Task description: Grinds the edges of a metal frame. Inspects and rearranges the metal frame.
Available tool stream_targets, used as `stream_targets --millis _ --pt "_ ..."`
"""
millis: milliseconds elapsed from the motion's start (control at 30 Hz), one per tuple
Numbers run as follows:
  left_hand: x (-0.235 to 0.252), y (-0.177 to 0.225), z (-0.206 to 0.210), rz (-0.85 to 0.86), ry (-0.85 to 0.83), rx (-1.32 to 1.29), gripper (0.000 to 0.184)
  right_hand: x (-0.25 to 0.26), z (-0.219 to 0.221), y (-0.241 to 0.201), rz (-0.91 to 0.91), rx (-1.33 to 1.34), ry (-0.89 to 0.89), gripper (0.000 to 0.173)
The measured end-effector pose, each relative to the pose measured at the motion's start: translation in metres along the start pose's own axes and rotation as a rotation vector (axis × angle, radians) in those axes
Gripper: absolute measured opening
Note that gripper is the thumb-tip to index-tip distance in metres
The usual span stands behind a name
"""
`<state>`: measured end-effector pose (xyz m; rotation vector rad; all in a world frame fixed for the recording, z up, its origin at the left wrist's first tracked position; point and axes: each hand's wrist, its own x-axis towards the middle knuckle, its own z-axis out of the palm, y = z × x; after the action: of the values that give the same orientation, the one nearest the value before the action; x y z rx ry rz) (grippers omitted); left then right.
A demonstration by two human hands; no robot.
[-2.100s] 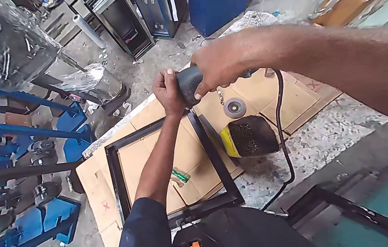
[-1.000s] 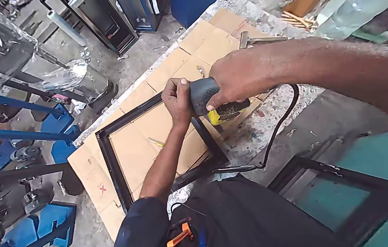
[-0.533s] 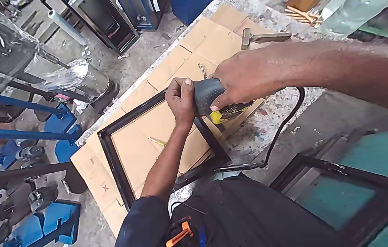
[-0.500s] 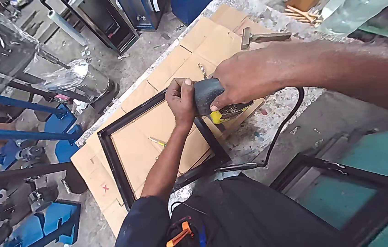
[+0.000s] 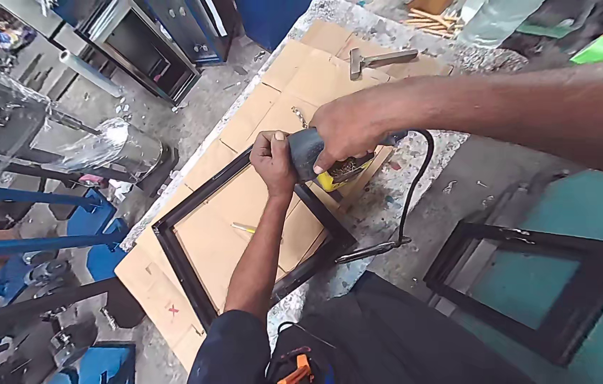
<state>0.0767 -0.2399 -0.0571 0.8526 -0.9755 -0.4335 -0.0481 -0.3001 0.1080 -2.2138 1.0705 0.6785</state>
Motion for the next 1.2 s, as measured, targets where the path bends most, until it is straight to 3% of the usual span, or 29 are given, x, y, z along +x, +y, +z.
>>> stream_targets --millis 300,800,867,900,967,1033,1100,1167,1200 --pt "-0.006 0.001 -0.005 0.023 0.079 0.031 0.032 0.005 -0.004 -0.007 -0.051 -0.155 0.032 0.033" --pt "-0.013 -0.001 -0.008 -0.031 0.011 0.071 0.032 0.001 0.004 -0.001 -0.075 -0.11 0.038 0.033" --pt "-0.02 0.002 -0.012 -0.053 -0.036 0.132 0.036 0.032 0.022 0.031 -0.281 -0.09 0.156 0.041" --pt "-0.021 0.002 -0.013 -0.056 -0.04 0.14 0.037 0.073 0.048 0.062 -0.461 -0.061 0.387 0.049" --pt "-0.022 0.001 -0.014 -0.058 -0.037 0.132 0.036 0.115 0.056 0.08 -0.418 -0.116 0.318 0.058" --pt "-0.022 0.0 -0.015 -0.057 -0.03 0.123 0.035 0.124 0.054 0.08 -0.376 -0.163 0.268 0.061" --pt "-0.022 0.0 -0.015 -0.058 -0.033 0.12 0.035 0.113 0.058 0.079 -0.45 -0.162 0.392 0.062" --pt "-0.022 0.0 -0.015 -0.058 -0.034 0.12 0.035 0.071 0.051 0.059 -0.488 -0.147 0.466 0.056" --pt "-0.022 0.0 -0.014 -0.056 -0.03 0.118 0.034 0.031 0.026 0.03 -0.32 -0.188 0.238 0.049"
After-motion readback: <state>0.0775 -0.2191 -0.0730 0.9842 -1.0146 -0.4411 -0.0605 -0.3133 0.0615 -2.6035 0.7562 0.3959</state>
